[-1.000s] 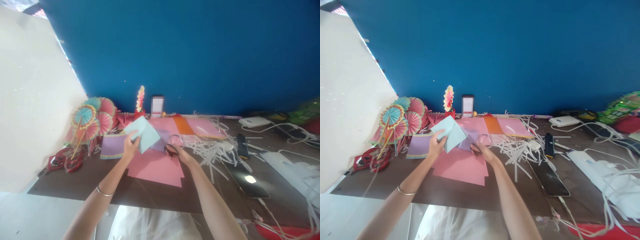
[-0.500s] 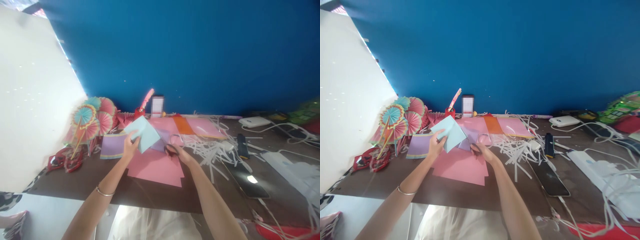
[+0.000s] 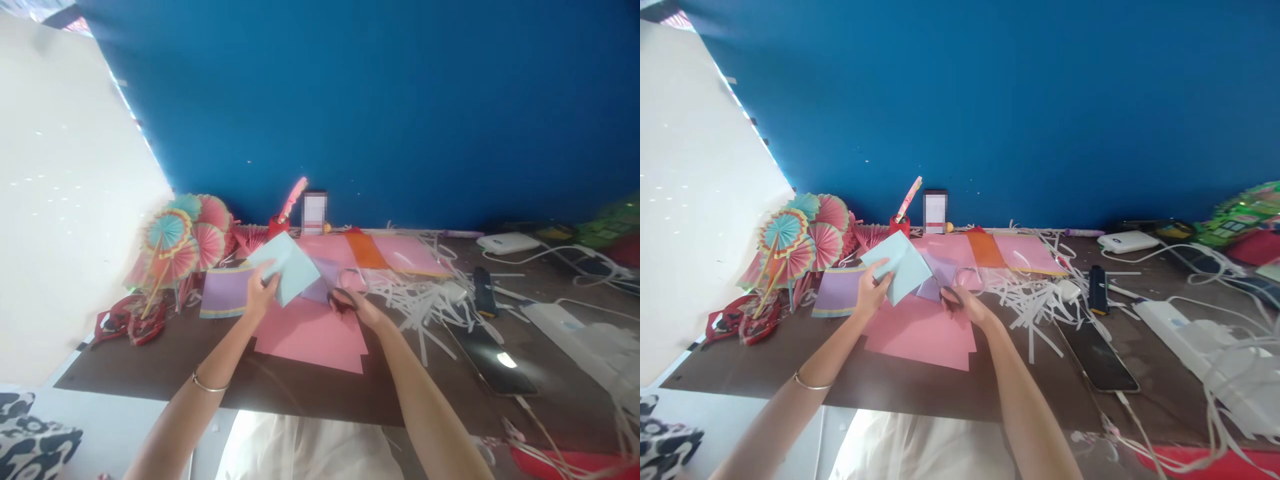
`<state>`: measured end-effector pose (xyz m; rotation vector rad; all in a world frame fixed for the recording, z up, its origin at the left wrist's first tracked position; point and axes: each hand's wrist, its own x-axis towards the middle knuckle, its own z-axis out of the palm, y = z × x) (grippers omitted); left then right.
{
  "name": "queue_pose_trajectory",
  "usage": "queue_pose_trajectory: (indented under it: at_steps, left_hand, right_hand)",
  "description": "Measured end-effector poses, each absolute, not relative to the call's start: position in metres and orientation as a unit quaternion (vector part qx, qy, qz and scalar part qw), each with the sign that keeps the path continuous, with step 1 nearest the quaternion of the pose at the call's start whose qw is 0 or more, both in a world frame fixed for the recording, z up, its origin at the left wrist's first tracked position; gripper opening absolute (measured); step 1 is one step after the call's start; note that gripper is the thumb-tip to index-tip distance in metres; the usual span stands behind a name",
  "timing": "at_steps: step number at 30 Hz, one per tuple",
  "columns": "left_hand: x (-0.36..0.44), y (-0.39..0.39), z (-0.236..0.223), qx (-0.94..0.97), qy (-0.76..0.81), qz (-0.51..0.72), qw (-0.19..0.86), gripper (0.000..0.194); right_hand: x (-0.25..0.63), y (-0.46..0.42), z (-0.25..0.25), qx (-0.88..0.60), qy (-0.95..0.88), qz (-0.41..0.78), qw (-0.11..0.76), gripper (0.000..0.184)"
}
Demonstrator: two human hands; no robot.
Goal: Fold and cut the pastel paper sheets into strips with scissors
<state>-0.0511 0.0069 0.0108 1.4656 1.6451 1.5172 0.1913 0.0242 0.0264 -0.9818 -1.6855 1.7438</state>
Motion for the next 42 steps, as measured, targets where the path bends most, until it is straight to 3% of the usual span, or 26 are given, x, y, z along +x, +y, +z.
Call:
queue_pose_trajectory:
  at_steps: [42]
  left_hand:
    - [-0.048,-0.001,0.021,0.531,0.599,0.56,0.214,0.037]
  right_hand:
    - [0.192,0.029,0.03,-0.358,-0.674,0.601,0.239,0.046]
